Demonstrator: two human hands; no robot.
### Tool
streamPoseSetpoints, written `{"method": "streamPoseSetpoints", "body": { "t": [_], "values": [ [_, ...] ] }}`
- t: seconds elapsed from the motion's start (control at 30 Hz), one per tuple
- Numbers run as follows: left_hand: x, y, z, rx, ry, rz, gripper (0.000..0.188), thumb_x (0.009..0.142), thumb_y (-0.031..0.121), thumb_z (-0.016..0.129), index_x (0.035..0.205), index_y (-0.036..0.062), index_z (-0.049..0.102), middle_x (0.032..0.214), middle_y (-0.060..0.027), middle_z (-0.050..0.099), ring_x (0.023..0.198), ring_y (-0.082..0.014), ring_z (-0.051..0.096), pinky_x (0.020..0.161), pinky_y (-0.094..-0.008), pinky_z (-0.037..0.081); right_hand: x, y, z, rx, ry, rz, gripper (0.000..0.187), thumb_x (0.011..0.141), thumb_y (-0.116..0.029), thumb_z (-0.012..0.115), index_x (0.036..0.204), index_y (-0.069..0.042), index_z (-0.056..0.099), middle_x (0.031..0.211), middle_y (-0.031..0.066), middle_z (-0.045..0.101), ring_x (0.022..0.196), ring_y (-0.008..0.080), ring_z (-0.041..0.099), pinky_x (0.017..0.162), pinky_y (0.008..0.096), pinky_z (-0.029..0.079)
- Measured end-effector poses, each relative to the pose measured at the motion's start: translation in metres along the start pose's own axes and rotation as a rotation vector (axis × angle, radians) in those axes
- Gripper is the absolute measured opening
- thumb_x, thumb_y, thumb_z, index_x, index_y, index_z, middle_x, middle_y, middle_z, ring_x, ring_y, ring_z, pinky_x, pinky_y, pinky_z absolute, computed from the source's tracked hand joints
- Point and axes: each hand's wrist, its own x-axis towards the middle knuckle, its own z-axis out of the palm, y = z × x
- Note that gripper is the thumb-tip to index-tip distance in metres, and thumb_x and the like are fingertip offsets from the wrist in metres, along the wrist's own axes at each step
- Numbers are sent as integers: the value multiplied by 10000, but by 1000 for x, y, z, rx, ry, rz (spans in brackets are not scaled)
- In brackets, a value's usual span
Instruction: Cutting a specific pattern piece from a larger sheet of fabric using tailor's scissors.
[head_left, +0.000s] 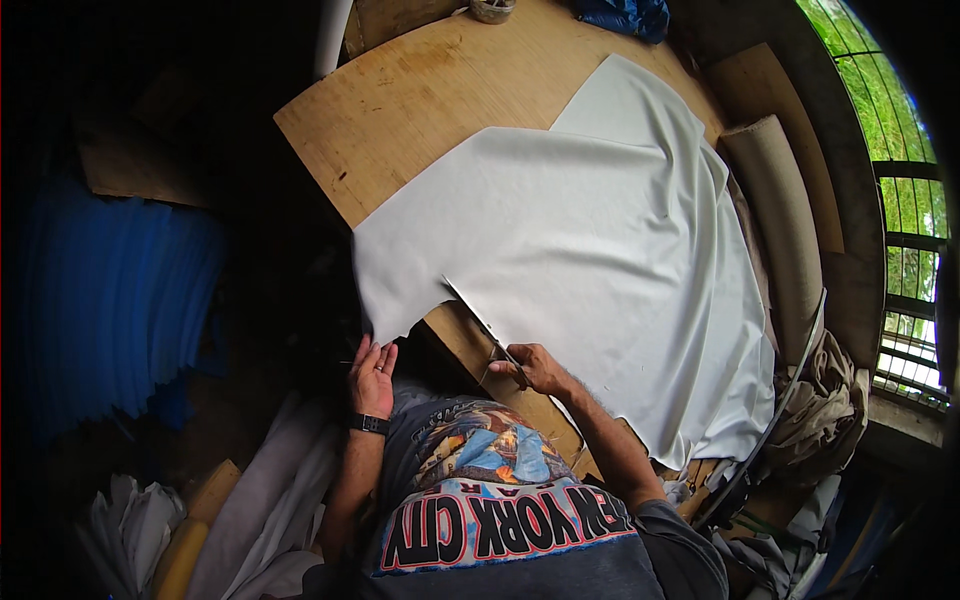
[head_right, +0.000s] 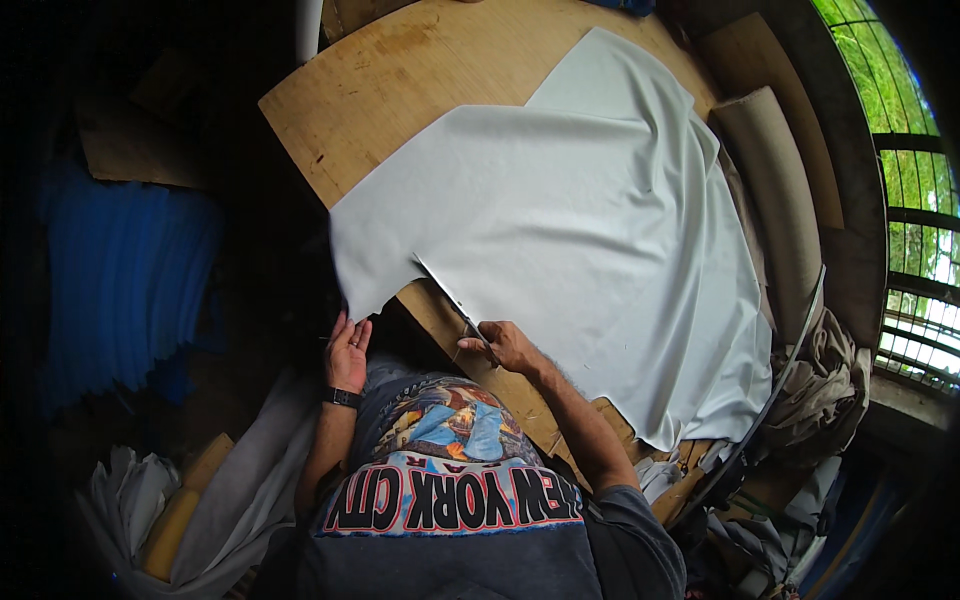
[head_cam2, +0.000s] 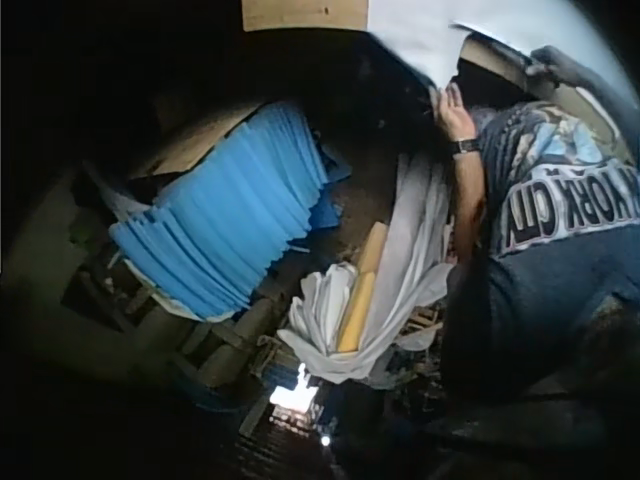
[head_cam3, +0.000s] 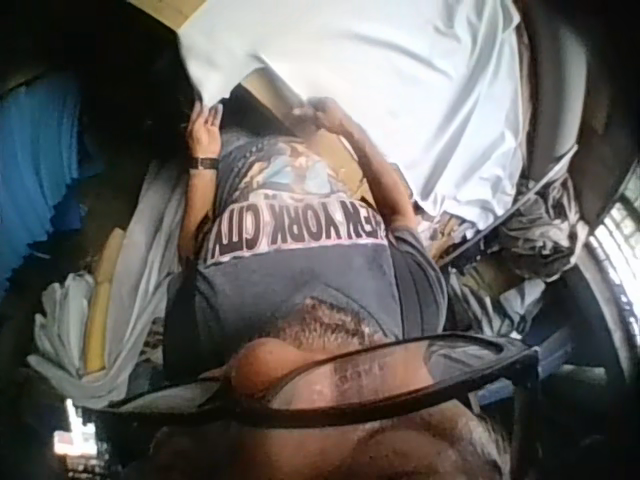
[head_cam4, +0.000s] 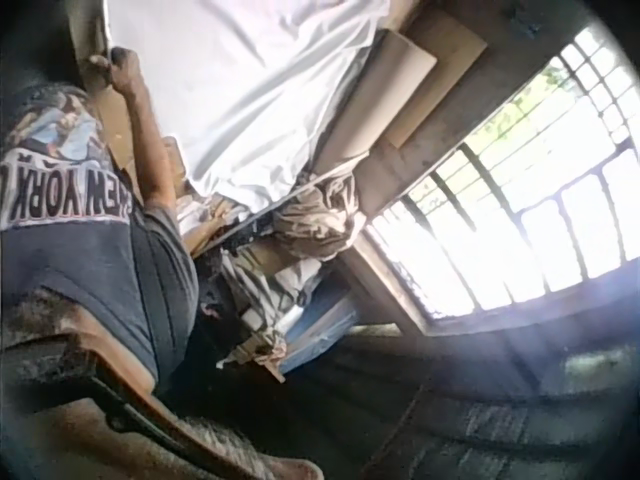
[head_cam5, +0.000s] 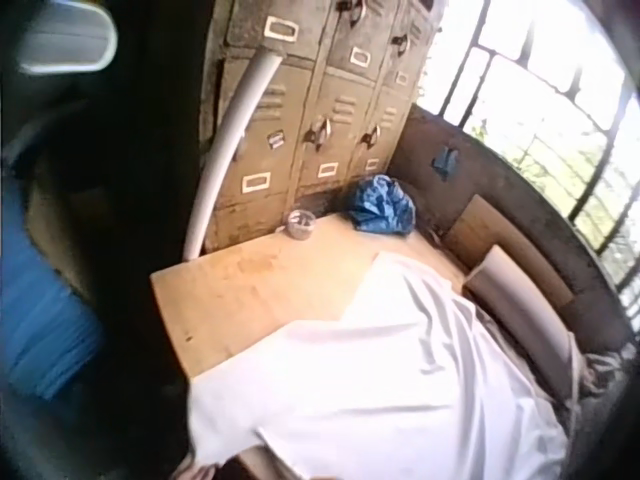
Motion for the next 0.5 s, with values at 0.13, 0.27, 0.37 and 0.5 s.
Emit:
{"method": "streamPoseSetpoints", "body": {
  "t": [0.13,0.27,0.37,0.5],
  "values": [
    [4,3,-2,-21,10,-9,441,967,33,576,1393,-23,478,1221,-158,642,1081,-240,647,1002,-388,531,2,-9,-4,-35,3,-33,646,818,-644,718,766,-16,578,621,42,528,548,130,534,489,336,439],
    [4,6,-4,-3,-26,-54,405,973,37,573,1369,-11,503,1225,-151,644,1095,-245,645,1011,-384,527,18,-32,-1,15,30,-42,578,840,-558,746,713,-28,555,554,20,499,535,127,545,476,345,443],
    [4,7,-7,-12,-25,-61,367,976,37,571,1339,0,534,1221,-146,650,1104,-248,647,1013,-384,528,23,-43,1,-34,60,-39,594,844,-584,729,711,-30,559,551,21,505,526,129,544,476,342,446],
    [12,7,-16,-19,-15,-85,350,976,34,569,1324,5,547,1215,-149,652,1101,-252,652,1005,-393,534,23,-61,-1,-50,41,-25,604,849,-592,722,702,-27,565,566,28,509,513,120,526,478,321,428]
  ]
}}
